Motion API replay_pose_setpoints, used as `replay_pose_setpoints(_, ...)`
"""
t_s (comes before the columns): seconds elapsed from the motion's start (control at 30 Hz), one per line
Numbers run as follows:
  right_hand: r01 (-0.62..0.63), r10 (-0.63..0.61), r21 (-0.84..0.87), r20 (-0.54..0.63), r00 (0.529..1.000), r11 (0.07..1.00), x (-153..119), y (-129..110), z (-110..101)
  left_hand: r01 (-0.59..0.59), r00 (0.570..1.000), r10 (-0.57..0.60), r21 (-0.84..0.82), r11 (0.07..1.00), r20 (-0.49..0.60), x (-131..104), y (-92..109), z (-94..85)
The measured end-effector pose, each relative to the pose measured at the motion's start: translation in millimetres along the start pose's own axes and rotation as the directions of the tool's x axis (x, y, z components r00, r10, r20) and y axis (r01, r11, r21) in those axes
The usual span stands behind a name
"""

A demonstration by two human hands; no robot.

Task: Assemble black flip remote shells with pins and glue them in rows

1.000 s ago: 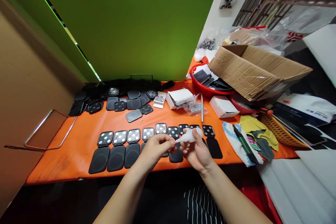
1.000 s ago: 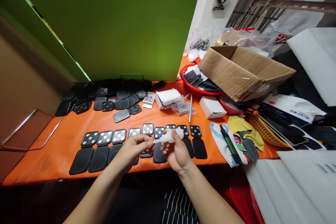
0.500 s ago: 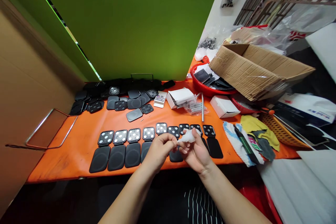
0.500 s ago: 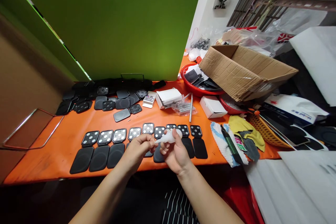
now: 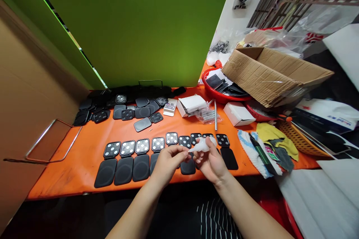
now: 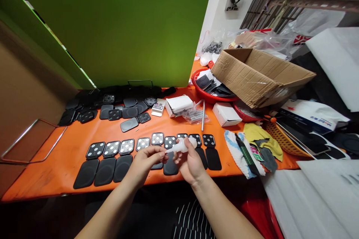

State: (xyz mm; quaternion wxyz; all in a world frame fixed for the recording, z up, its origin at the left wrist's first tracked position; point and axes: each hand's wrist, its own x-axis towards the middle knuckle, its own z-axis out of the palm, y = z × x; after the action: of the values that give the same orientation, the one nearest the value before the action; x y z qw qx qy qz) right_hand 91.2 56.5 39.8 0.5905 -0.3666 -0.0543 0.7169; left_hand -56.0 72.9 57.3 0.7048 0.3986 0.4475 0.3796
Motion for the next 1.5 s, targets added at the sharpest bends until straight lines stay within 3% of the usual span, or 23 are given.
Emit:
replay_pose_setpoints(0.17, 0.127, -0.131, -0.090, -0.035, 0.991, 0.988, 1.4, -0.3, -3.4, 0.053, 0.999, -0.053, 0.023, 0.998, -0.007, 1.2, -1.5, -0.7)
replay_pose_setpoints(0.33, 0.169, -0.174, -0.085, -0.046, 0.984, 0.982, 4.0, 1.3, -4.8, 0.088, 0.996, -0.088, 0.037, 0.995, -0.001, 3.4, -3.7, -1.1)
replay_pose_setpoints(0.63, 0.218, -0.227, -0.117, -0.072, 0.971, 0.969, 6.6, 5.6, -4.5, -0.013, 0.994, 0.040, 0.260, 0.966, -0.099, 9.8, -8.0, 0.6)
replay_pose_setpoints(0.77, 0.303, -0.329, -0.179, -0.138, 0.934, 0.936, 8.3, 4.8, -4.1, -0.055, 0.981, 0.130, 0.442, 0.896, -0.143, 11.0, -12.9, 1.7)
replay_pose_setpoints(0.87, 0.330, -0.360, -0.169, -0.196, 0.912, 0.929, 12.8, -2.8, -6.2, -0.059, 0.979, 0.142, 0.462, 0.885, -0.146, 10.5, -13.4, 1.2)
replay_pose_setpoints(1.0, 0.169, -0.172, -0.032, -0.176, 0.969, 0.985, 16.3, -15.4, -9.3, -0.068, 0.991, 0.102, 0.331, 0.941, -0.087, 8.4, -8.9, 2.4)
replay_pose_setpoints(1.13, 0.002, 0.006, 0.126, -0.061, 0.998, 0.992, 15.0, -17.9, -8.6, -0.060, 0.990, 0.028, 0.224, 0.973, 0.141, 1.8, -11.6, 9.7)
replay_pose_setpoints(1.23, -0.111, 0.112, 0.229, 0.010, 0.994, 0.967, 14.4, -16.5, -9.4, -0.058, 0.966, 0.001, 0.210, 0.976, 0.260, -8.3, -26.4, 14.7)
replay_pose_setpoints(1.37, -0.217, 0.194, 0.302, 0.104, 0.976, 0.928, 13.8, -18.5, -14.6, -0.084, 0.948, -0.049, 0.395, 0.915, 0.316, -26.1, -56.6, 10.5)
replay_pose_setpoints(1.5, -0.280, 0.223, 0.343, 0.198, 0.955, 0.896, 12.2, -23.6, -18.9, -0.170, 0.943, -0.094, 0.702, 0.691, 0.320, -40.4, -87.8, -9.9)
